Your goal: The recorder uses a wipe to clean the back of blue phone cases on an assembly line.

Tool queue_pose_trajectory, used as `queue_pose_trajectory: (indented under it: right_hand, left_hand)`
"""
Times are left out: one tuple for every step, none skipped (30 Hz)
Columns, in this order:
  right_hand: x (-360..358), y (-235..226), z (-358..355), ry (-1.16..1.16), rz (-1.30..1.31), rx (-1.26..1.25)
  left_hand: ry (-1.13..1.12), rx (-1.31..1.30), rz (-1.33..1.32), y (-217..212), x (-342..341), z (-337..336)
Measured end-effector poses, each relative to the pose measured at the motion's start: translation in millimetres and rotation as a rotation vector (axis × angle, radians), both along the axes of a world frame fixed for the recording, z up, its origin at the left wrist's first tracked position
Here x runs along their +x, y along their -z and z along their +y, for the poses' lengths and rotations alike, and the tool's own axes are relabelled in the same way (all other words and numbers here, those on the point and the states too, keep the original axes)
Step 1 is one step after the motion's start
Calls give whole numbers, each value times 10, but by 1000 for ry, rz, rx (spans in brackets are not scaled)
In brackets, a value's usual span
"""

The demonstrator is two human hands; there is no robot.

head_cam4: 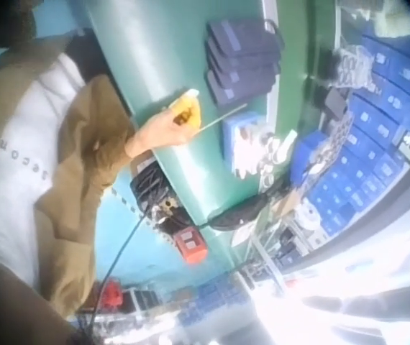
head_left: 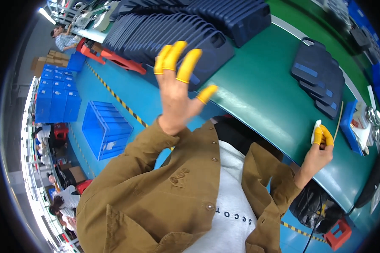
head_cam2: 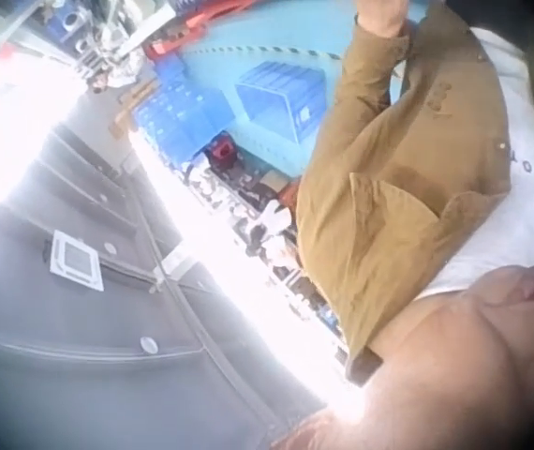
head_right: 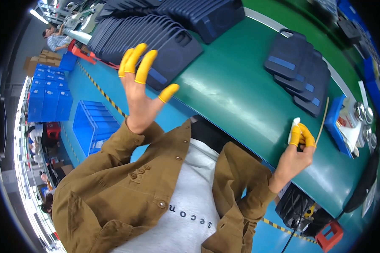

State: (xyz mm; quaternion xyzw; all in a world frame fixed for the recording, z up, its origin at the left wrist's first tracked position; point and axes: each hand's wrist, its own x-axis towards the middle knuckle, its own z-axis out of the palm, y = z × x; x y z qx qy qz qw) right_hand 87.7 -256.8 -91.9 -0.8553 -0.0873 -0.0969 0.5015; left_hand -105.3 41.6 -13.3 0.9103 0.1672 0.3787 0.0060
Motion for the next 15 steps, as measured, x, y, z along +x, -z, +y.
queue_pose_trajectory:
  right_hand:
    - [25, 40, -34, -9, -47, 10]
    - [41, 105, -18, -20, -97, 33]
    - [63, 120, -21, -26, -77, 23]
    - [68, 93, -62, -33, -62, 10]
    - [72, -22, -100, 16, -3, -36]
    - [93, 22, -126, 39, 58, -79]
    - [139, 184, -273, 13, 23, -36]
    - [229, 365, -435, -18, -12, 12]
    - [276, 509, -594, -48, -20, 36]
    - [364, 643, -818, -60, 24, 28]
    - [512, 776, -898, -55, 54, 40]
    - [443, 796, -779, -72, -69, 79]
    - [383, 657, -591, -35, -31, -24]
    - [262, 429, -459, -18, 12, -122]
    - [72, 76, -279, -40, -24, -130]
  left_hand:
    - [158, -109, -68, -156, 41, -105]
    - [410, -343, -141, -255, 74, -180]
    - [638, -1002, -286, -459, 107, -439]
    - [1086, -1136, -437, -500, 226, -468]
    - [1372, -1314, -476, -622, 303, -554]
    - [1431, -1255, -539, -765, 283, -653]
    - [1502, -1132, -629, -829, 371, -702]
    - [1475, -1085, -629, -901, 297, -667]
    - [1456, -1052, -604, -966, 323, -587]
    - [1454, -1033, -586, -988, 364, -617]
    - [1478, -997, -553, -1026, 410, -604]
    - [1499, -953, -497, -1087, 343, -533]
    - [1529, -915, -456, -1085, 420, -470]
    - [1536, -869, -417, -1174, 377, -477]
    - [1564, -846, -387, -1234, 364, -436]
